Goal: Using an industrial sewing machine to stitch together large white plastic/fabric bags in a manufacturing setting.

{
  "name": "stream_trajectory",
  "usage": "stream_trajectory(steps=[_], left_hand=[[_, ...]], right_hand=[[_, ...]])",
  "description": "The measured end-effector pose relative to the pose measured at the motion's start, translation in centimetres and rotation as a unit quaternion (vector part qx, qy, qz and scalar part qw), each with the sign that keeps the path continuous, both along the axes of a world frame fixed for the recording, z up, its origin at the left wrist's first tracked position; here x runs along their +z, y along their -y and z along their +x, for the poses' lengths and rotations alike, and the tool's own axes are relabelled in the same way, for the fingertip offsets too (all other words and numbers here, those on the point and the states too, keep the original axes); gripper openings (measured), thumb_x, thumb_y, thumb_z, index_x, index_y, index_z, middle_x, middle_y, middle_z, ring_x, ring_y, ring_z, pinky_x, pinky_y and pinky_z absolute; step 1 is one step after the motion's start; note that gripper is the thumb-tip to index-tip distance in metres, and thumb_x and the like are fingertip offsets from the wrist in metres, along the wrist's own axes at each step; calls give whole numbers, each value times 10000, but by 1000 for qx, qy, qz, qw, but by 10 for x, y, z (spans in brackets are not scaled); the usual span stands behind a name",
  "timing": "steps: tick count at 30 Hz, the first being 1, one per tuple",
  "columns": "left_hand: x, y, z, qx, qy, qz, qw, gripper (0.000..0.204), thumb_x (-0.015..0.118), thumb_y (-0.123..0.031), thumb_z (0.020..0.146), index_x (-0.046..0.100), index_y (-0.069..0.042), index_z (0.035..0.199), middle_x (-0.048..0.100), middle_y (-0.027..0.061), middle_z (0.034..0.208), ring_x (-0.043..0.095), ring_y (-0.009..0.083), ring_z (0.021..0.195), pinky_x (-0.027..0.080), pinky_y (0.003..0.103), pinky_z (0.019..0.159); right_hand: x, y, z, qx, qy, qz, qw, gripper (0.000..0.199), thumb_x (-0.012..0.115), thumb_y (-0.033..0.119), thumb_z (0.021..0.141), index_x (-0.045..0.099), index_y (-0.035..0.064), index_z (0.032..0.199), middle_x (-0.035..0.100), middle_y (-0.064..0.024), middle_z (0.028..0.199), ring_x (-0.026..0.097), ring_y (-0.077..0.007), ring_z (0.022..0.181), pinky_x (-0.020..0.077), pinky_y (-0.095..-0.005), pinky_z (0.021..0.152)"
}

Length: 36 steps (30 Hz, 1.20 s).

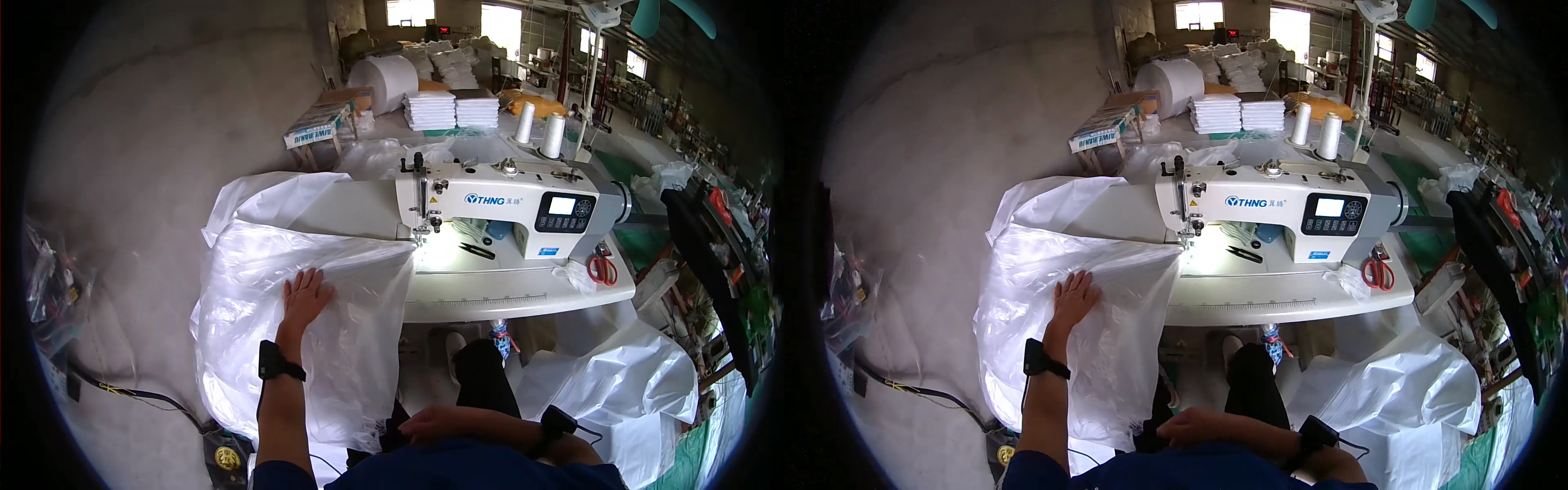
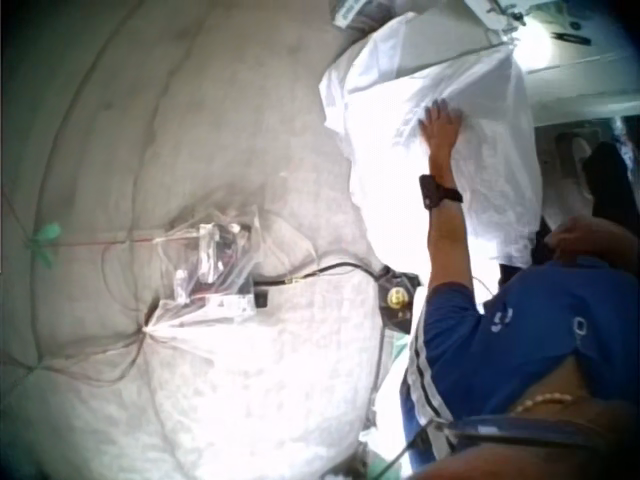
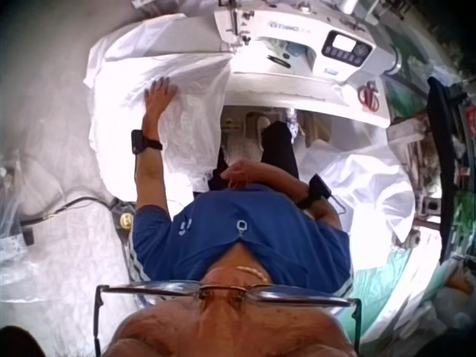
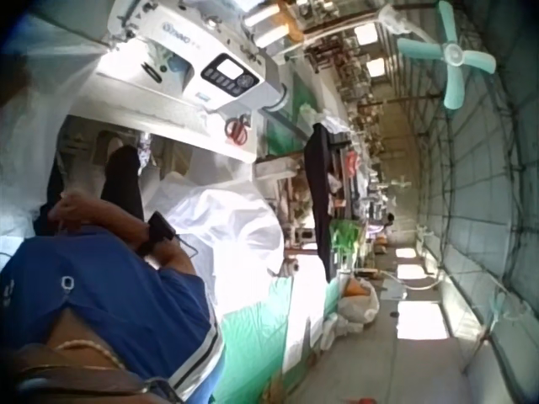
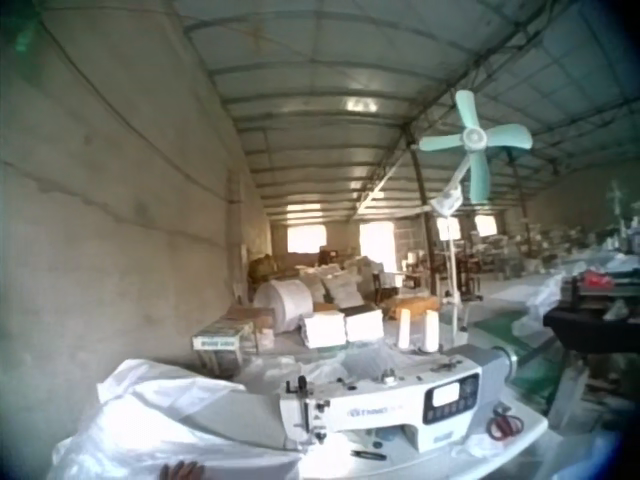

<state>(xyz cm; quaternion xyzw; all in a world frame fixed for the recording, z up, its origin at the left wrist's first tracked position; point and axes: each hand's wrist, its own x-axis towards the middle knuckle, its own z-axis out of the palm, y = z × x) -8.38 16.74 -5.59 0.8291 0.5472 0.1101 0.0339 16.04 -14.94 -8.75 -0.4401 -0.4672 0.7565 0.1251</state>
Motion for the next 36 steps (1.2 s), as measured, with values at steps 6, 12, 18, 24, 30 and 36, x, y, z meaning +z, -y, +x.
stream_trajectory(steps=[6, 12, 18, 24, 30, 36], left_hand=[[-6, -7, -6, -22, -28, -1, 999, 641, 403, -549, 975, 378, -174, 1493, 290, 66, 1585, 217, 303, 1475, 107, 536, 1186], [-5, -12, -15, -44, -8, -14, 999, 645, 376, -558, 983, 367, -172, 1500, 300, 67, 1581, 216, 289, 1476, 113, 524, 1189], [6, -6, -27, -51, -41, -22, 998, 634, 391, -537, 984, 362, -169, 1499, 274, 79, 1591, 179, 274, 1490, 123, 543, 1184], [53, 46, 32, -159, 117, 33, 980, 465, 564, -439, 919, 625, -82, 1212, 622, 173, 1231, 542, 364, 1199, 412, 482, 1020], [33, 149, 98, -163, -53, -66, 983, 317, 608, -331, 882, 676, -51, 1015, 676, 204, 920, 643, 366, 944, 502, 465, 842], [21, 185, 54, -233, -68, -213, 947, 211, 553, -242, 893, 681, -111, 997, 691, 156, 873, 662, 369, 848, 518, 454, 773]], right_hand=[[-77, -76, 2, -280, 101, 311, 903, 651, 741, 481, 828, 568, 27, 1261, 579, -152, 1300, 564, -282, 1174, 445, -367, 995], [-89, -64, -94, 20, -78, 293, 953, 428, 637, 222, 919, 560, 15, 1286, 612, -135, 1219, 564, -246, 1129, 417, -384, 1003], [-34, -22, -42, 133, -204, 83, 966, 421, 503, 327, 1017, 598, -28, 1221, 675, -180, 1130, 619, -239, 1123, 501, -383, 941], [-10, -86, 3, -440, -153, -22, 885, 604, 587, 291, 966, 349, -50, 1404, 643, -209, 1124, 674, -292, 945, 558, -424, 852], [-52, -115, -15, -436, 60, 273, 855, 295, 588, 93, 909, 530, -65, 1151, 650, -129, 904, 676, -181, 743, 602, -330, 662], [-53, -96, 4, -469, 95, 268, 836, 153, 562, 99, 915, 555, -21, 1010, 646, -112, 825, 650, -162, 697, 562, -321, 621]])
